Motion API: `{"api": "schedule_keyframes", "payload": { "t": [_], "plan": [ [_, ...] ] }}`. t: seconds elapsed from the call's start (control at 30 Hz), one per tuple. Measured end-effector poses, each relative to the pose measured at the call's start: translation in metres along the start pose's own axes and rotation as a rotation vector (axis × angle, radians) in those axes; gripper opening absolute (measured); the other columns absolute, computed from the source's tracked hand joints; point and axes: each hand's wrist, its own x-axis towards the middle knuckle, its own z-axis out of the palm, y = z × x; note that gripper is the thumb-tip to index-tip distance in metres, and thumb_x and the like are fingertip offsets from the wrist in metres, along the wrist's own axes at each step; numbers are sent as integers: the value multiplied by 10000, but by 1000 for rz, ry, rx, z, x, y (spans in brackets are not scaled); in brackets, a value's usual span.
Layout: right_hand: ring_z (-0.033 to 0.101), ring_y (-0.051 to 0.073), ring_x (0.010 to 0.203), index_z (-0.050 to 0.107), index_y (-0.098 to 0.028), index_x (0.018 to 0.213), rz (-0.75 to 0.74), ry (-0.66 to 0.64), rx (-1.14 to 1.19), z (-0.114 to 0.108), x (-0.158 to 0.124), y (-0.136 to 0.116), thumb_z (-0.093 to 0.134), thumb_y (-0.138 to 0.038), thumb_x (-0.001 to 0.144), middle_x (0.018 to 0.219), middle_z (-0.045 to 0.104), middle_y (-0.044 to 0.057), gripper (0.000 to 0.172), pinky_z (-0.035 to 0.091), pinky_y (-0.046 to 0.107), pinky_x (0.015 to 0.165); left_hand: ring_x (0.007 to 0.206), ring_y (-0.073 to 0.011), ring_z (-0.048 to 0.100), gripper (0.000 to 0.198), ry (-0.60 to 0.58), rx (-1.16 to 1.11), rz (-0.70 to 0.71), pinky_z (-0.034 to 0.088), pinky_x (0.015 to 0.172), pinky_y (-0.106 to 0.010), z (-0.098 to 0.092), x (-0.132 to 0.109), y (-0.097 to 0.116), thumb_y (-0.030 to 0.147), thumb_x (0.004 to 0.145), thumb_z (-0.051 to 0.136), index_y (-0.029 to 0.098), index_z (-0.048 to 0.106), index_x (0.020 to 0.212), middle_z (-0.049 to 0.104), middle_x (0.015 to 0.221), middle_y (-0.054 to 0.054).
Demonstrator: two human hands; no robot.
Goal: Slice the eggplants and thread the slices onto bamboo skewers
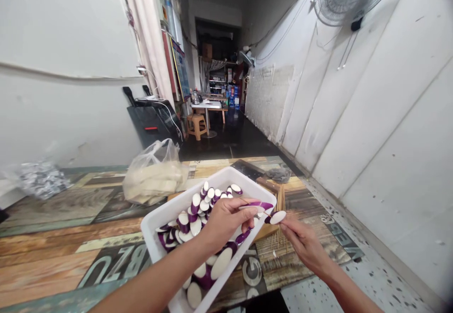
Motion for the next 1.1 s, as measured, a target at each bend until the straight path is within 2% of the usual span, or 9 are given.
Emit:
{"api": "schedule_keyframes", "payload": {
  "t": [0.3,0.43,0.5,0.57,0.63,0.73,0.9,1.0,1.1],
  "plan": [
    [485,121,556,634,-174,969,45,-76,62,2,12,-29,394,-278,901,624,535,-1,270,401,211,560,410,-64,381,336,31,58,-41,296,417,-183,2,3,-3,331,729,619,113,675,977,504,445,13],
    [391,104,506,626,-154,899,195,23,124,-8,23,-26,413,-315,889,575,442,-25,267,333,205,487,465,-89,480,504,40,114,-82,355,433,-191,-4,8,-5,336,748,589,137,529,1206,633,679,-52],
    [357,99,488,615,-146,908,268,76,175,-10,25,-22,421,-333,882,547,393,-39,271,306,203,460,520,-121,537,411,-30,370,-106,394,470,-214,-7,15,-11,304,751,573,146,587,1131,656,755,-82],
    [351,99,483,619,-137,900,302,98,199,-9,25,-20,434,-342,871,532,379,-43,277,300,203,454,606,-170,582,235,-93,799,-81,427,551,-251,-6,25,-21,259,745,561,142,678,913,659,740,-97],
    [358,101,481,628,-130,891,310,99,201,-6,24,-19,446,-341,864,523,385,-42,280,299,205,453,714,-235,606,198,-92,1220,-51,437,641,-303,-2,36,-34,243,757,530,118,683,760,657,748,-136],
    [372,106,479,633,-129,915,300,101,207,-1,21,-20,443,-332,864,520,390,-42,283,306,210,457,782,-285,614,259,-109,1465,-100,436,674,-340,5,52,-56,263,783,482,84,670,777,655,797,-186],
    [396,109,482,634,-147,903,288,78,192,2,14,-16,428,-320,875,521,407,-41,270,314,214,466,837,-244,606,216,-50,1355,-83,424,707,-301,6,61,-77,242,775,490,133,668,830,664,882,-142],
    [401,104,443,625,-144,904,337,58,238,4,8,-12,423,-334,876,496,423,-44,279,308,210,436,846,-234,592,178,-44,1189,7,412,736,-299,-1,57,-64,222,746,531,165,683,816,669,888,-111],
    [371,91,379,609,-134,971,405,17,318,7,2,-13,415,-359,876,479,426,-52,312,282,204,382,795,-194,578,166,55,865,24,412,688,-253,-17,51,-41,189,676,614,178,692,822,668,873,-75]
  ]
}}
